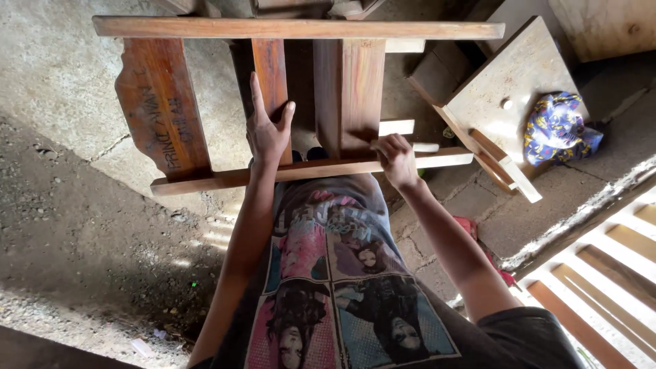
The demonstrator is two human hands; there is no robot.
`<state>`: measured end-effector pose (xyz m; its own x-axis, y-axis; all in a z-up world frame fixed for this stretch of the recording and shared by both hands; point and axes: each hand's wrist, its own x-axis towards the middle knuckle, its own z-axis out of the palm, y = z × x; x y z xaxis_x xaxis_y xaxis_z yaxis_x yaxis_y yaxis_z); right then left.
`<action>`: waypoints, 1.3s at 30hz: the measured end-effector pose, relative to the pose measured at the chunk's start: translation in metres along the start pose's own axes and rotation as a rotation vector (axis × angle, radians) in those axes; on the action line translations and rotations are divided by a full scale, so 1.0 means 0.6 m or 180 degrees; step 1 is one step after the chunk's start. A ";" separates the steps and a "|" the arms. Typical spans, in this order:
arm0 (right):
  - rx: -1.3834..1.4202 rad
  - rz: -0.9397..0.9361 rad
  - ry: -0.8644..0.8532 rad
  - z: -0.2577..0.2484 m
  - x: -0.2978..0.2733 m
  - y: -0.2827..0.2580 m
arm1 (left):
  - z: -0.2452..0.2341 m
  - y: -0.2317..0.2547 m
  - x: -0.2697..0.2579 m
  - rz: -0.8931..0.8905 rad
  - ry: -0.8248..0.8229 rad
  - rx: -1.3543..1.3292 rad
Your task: Scraping the surface of a wooden chair frame with a metal blade
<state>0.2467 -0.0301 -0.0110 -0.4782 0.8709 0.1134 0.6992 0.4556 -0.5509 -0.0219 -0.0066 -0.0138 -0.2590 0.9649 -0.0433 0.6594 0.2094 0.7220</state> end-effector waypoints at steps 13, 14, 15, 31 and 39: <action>-0.0899 -0.0314 0.0977 0.012 0.198 0.116 | 0.001 0.005 0.005 -0.0371 -0.0071 -0.0075; -0.0831 -0.0240 0.0880 0.018 0.176 0.115 | -0.002 0.004 0.000 -0.0248 -0.0068 -0.0014; -0.0839 -0.0220 0.0857 0.005 0.143 0.081 | -0.004 0.002 -0.006 -0.0262 -0.0094 -0.0024; -0.0037 0.1807 0.2136 -0.130 0.010 -0.022 | -0.012 0.016 0.004 -0.0677 -0.0347 0.0138; 0.4319 0.3889 0.3318 -0.103 -0.177 0.109 | -0.037 0.028 0.042 -0.0666 -0.0445 0.0555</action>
<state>0.3759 -0.0813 -0.0076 0.5564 0.5276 -0.6420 -0.6130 -0.2610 -0.7457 -0.0330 0.0178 0.0127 -0.3104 0.9079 -0.2817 0.7164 0.4182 0.5585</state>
